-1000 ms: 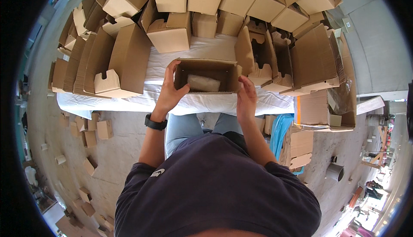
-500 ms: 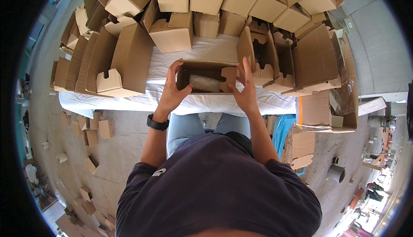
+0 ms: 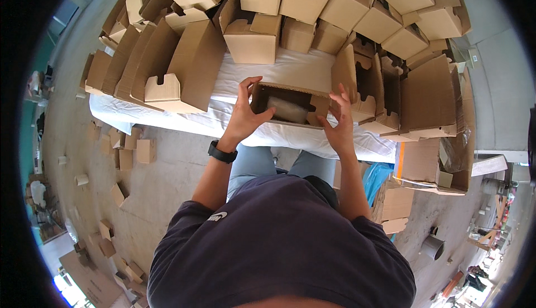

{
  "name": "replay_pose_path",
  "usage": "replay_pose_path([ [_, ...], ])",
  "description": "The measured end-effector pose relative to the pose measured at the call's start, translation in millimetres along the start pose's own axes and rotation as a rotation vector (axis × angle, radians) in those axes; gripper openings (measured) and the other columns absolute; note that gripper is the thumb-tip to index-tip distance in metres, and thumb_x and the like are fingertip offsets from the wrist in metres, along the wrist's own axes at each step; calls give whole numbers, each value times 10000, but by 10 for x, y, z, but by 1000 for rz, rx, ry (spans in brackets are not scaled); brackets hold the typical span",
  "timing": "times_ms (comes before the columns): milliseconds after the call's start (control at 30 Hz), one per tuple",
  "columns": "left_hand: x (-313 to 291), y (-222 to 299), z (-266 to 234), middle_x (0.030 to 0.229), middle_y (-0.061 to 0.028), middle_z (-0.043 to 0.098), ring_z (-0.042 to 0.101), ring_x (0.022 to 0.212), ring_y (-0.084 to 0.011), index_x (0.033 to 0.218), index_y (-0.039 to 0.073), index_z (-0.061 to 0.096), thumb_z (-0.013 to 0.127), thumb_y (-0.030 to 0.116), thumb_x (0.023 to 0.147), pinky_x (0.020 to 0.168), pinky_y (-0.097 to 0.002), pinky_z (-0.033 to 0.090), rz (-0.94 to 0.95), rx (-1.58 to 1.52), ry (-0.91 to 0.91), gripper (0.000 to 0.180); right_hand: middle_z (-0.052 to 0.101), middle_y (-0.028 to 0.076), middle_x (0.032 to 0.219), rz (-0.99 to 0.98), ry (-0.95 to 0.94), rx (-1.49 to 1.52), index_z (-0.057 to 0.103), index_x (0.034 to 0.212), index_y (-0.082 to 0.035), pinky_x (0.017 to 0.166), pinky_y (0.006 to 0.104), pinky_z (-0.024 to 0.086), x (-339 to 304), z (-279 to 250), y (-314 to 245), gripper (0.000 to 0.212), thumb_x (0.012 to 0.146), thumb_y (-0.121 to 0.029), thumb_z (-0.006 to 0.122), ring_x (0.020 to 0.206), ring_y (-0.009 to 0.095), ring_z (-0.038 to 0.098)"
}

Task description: The person places items into cardboard boxes and organizes the boxes on a table. The person picks up small packages, inserts them into boxes, and arranges the boxes in rows.

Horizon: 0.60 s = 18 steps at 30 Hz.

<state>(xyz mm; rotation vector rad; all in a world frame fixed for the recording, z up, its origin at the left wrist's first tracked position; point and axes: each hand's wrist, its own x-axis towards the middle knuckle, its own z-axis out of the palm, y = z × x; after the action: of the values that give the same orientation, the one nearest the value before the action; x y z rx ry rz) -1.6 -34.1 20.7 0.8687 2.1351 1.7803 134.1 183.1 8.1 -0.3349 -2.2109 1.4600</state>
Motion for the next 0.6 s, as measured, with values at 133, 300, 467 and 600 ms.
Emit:
replay_pose_path([
  [133, -3, -125, 23, 1373, -128, 404, 463, 1235, -252, 1334, 39, 308, 767, 21, 747, 1032, -381, 409, 11, -24, 58, 745, 279, 139, 1535, -57, -42, -72, 523, 1217, -107, 1033, 394, 483, 2, -32, 60, 576, 726, 128, 712, 1347, 340, 407],
  [300, -1, -107, 25, 1361, -123, 398, 432, 1276, -274, 1330, 33, 303, 790, 36, 741, 1046, -384, 400, -71, -83, 43, 764, 327, 136, 1521, -265, -135, -465, 550, 1254, -98, 977, 395, 505, -41, -119, 57, 467, 821, 30, 670, 1289, 336, 481],
  [467, -14, -142, -43, 1452, -137, 340, 360, 1359, -300, 1336, 65, 326, 687, 218, 888, 1050, -407, 385, -27, -282, -45, 596, 340, 92, 1526, -52, -232, -445, 514, 1348, -124, 950, 397, 507, -130, -191, -145, 462, 906, 8, 549, 1253, 330, 513],
  [600, -115, -283, -207, 1505, -144, 296, 289, 1407, -292, 1319, 94, 378, 462, 391, 1011, 1079, -432, 324, -41, -414, -103, 436, 328, 91, 1534, -54, -206, -368, 486, 1383, -134, 962, 395, 500, -188, -182, -108, 494, 919, 36, 498, 1276, 342, 485],
])
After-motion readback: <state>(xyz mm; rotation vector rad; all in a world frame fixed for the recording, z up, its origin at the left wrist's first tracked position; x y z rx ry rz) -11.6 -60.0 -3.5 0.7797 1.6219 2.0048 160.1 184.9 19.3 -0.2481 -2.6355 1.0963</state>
